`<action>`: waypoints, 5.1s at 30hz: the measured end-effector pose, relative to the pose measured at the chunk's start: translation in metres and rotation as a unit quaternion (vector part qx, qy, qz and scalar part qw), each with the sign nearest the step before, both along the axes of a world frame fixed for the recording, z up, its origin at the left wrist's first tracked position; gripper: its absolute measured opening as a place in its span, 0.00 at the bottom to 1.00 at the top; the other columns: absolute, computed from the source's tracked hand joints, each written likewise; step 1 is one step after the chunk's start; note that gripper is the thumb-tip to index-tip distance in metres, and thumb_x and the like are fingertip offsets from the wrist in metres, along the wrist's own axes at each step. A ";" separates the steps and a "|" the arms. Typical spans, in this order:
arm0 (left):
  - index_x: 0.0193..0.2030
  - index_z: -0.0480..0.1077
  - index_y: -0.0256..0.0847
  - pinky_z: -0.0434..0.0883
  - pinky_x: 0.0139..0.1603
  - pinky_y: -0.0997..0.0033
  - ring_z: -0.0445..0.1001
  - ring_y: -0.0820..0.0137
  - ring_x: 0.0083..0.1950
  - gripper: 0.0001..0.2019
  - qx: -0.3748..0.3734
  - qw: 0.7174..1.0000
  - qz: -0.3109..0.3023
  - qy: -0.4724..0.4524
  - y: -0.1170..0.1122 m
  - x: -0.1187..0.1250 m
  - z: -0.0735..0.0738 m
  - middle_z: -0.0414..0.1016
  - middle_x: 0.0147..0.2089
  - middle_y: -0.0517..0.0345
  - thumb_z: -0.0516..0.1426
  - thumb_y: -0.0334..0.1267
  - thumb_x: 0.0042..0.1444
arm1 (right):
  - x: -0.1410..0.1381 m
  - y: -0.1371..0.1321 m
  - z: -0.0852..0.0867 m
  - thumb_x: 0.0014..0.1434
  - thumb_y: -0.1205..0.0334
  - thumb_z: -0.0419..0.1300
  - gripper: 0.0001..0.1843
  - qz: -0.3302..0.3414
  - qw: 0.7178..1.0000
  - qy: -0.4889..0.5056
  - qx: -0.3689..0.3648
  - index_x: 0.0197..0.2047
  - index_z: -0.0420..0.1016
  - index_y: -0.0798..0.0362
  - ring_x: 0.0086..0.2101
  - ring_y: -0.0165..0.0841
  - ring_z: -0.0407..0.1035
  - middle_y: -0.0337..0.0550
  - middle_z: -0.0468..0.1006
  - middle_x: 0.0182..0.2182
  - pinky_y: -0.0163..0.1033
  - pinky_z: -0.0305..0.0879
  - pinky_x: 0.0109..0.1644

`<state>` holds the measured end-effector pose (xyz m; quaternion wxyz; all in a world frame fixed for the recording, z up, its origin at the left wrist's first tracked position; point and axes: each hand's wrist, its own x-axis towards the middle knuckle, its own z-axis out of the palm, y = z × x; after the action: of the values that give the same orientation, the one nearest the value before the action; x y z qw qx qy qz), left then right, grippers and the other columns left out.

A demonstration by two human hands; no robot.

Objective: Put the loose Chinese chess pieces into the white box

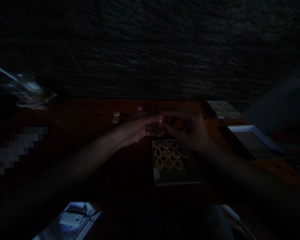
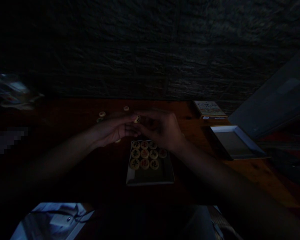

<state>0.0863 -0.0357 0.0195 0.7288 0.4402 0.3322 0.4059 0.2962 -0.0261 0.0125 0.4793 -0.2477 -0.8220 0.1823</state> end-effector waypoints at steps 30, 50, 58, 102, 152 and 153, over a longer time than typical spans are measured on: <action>0.41 0.82 0.29 0.80 0.41 0.71 0.84 0.69 0.36 0.06 0.003 1.000 0.011 -0.007 -0.002 0.001 0.003 0.86 0.37 0.47 0.69 0.31 0.61 | 0.001 -0.004 0.005 0.61 0.59 0.74 0.17 -0.014 1.000 -0.014 0.016 0.54 0.87 0.48 0.33 0.34 0.79 0.42 0.88 0.38 0.39 0.76 0.39; 0.40 0.83 0.33 0.81 0.44 0.67 0.85 0.67 0.37 0.07 0.006 1.000 0.019 0.008 -0.001 0.000 0.000 0.86 0.38 0.47 0.70 0.36 0.61 | 0.002 -0.003 0.003 0.63 0.55 0.73 0.16 -0.032 0.999 -0.022 0.027 0.53 0.87 0.48 0.32 0.32 0.78 0.41 0.87 0.36 0.37 0.75 0.38; 0.44 0.84 0.34 0.80 0.47 0.70 0.84 0.68 0.42 0.08 0.040 0.999 0.006 0.007 0.000 -0.001 0.000 0.87 0.44 0.48 0.71 0.33 0.58 | 0.002 -0.002 0.003 0.63 0.59 0.73 0.17 -0.021 0.999 -0.034 0.036 0.55 0.86 0.49 0.33 0.33 0.79 0.42 0.87 0.39 0.37 0.75 0.39; 0.43 0.84 0.35 0.81 0.49 0.65 0.85 0.66 0.43 0.09 0.046 0.999 0.009 0.006 -0.002 0.000 -0.001 0.87 0.43 0.47 0.71 0.37 0.58 | 0.003 0.000 0.003 0.65 0.60 0.71 0.17 0.003 0.997 -0.025 0.077 0.57 0.85 0.47 0.33 0.33 0.77 0.45 0.86 0.45 0.40 0.75 0.40; 0.43 0.86 0.43 0.81 0.39 0.70 0.86 0.60 0.47 0.10 0.203 0.938 0.205 0.192 -0.017 0.009 0.011 0.89 0.44 0.52 0.74 0.35 0.53 | -0.010 -0.001 0.001 0.53 0.48 0.78 0.17 0.007 0.935 0.140 -0.327 0.39 0.89 0.52 0.27 0.31 0.78 0.43 0.87 0.30 0.35 0.74 0.31; 0.43 0.86 0.42 0.80 0.38 0.70 0.86 0.61 0.45 0.09 0.202 0.937 0.209 0.195 -0.018 0.010 0.012 0.89 0.43 0.52 0.73 0.36 0.54 | -0.009 0.000 0.001 0.52 0.48 0.79 0.18 0.014 0.935 0.139 -0.327 0.39 0.89 0.52 0.28 0.31 0.77 0.43 0.87 0.30 0.35 0.75 0.32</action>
<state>0.0960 -0.0538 0.0312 0.4446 0.5693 0.4632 0.5135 0.2867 -0.0265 0.0135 0.4788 -0.3513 -0.6457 0.4800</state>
